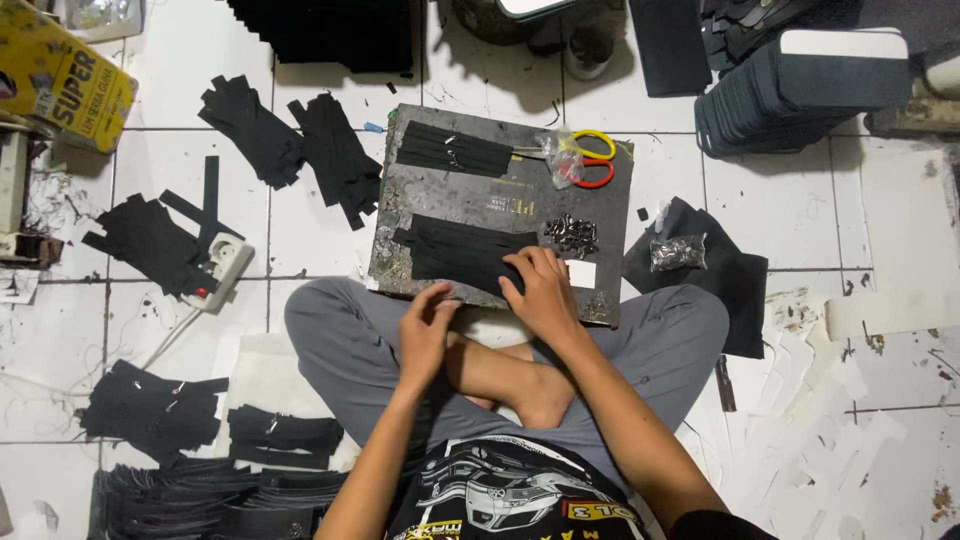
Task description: Assembling metal rivets onto leather straps while sitting on the floor
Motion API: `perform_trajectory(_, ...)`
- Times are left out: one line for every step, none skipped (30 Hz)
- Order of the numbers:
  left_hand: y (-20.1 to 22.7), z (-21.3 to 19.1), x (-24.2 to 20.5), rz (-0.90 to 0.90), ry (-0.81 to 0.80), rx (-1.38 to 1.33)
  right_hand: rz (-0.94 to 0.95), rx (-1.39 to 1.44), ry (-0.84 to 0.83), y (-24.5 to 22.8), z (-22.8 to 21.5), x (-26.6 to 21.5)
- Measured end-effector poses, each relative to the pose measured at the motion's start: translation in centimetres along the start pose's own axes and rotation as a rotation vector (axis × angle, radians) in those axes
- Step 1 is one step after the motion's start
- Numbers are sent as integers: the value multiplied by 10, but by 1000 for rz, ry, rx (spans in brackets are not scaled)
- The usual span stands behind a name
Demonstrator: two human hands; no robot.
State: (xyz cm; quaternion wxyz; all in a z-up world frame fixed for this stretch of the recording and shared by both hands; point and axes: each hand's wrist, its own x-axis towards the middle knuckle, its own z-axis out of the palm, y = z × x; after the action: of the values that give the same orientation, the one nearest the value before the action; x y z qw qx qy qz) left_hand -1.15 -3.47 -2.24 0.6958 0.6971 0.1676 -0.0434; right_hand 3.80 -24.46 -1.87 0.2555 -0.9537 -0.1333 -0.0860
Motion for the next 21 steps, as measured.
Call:
perform_trajectory(-14,6,5,3,3,-2,-5,0,1,1,3,3)
perform_trajectory(-30,11,8,-54,-60,-113,-33,1,1,2,7,4)
perform_trajectory(-46,16,11,-111,-123,-224,-60,2,1,2,11,5)
perform_trajectory(-40,20,9,-111,-122,-226,-62,2,-1,3,15,6)
perform_trajectory(-35,23,7,-153,-107,-309,-93,-33,5,3,20,7)
perform_trajectory(-30,28,3,-197,-92,-395,-124,-70,7,4,24,7)
perform_trajectory(-34,29,3,-200,-90,-400,-125,-72,1,1,20,5)
perform_trajectory(-37,30,4,-221,-62,-454,-124,-66,5,-2,18,5)
perform_trajectory(-40,30,5,-241,-33,-508,-123,-59,8,-6,16,5)
perform_trajectory(-37,29,5,-238,-28,-510,-128,-57,7,-8,16,4)
perform_trajectory(-34,29,5,-239,-33,-517,-120,-65,20,-9,15,4)
perform_trajectory(-31,29,2,-246,-39,-524,-108,-73,31,-10,15,0)
perform_trajectory(-31,28,0,-249,-35,-526,-110,-72,26,-10,18,-2)
perform_trajectory(-29,29,0,-252,-36,-535,-111,-74,35,-8,20,-2)
perform_trajectory(-27,29,1,-255,-38,-545,-113,-76,43,-6,23,-2)
perform_trajectory(-26,31,1,-254,-39,-545,-113,-77,45,-6,22,-1)
perform_trajectory(-25,32,1,-261,-31,-585,-119,-70,59,-6,21,0)
perform_trajectory(-23,34,2,-269,-22,-625,-126,-62,73,-6,21,1)
perform_trajectory(-23,33,1,-268,-22,-626,-127,-61,73,-9,18,1)
perform_trajectory(-23,33,0,-267,-19,-634,-128,-46,83,-11,14,2)
perform_trajectory(-23,34,-1,-266,-16,-643,-128,-31,92,-14,11,2)
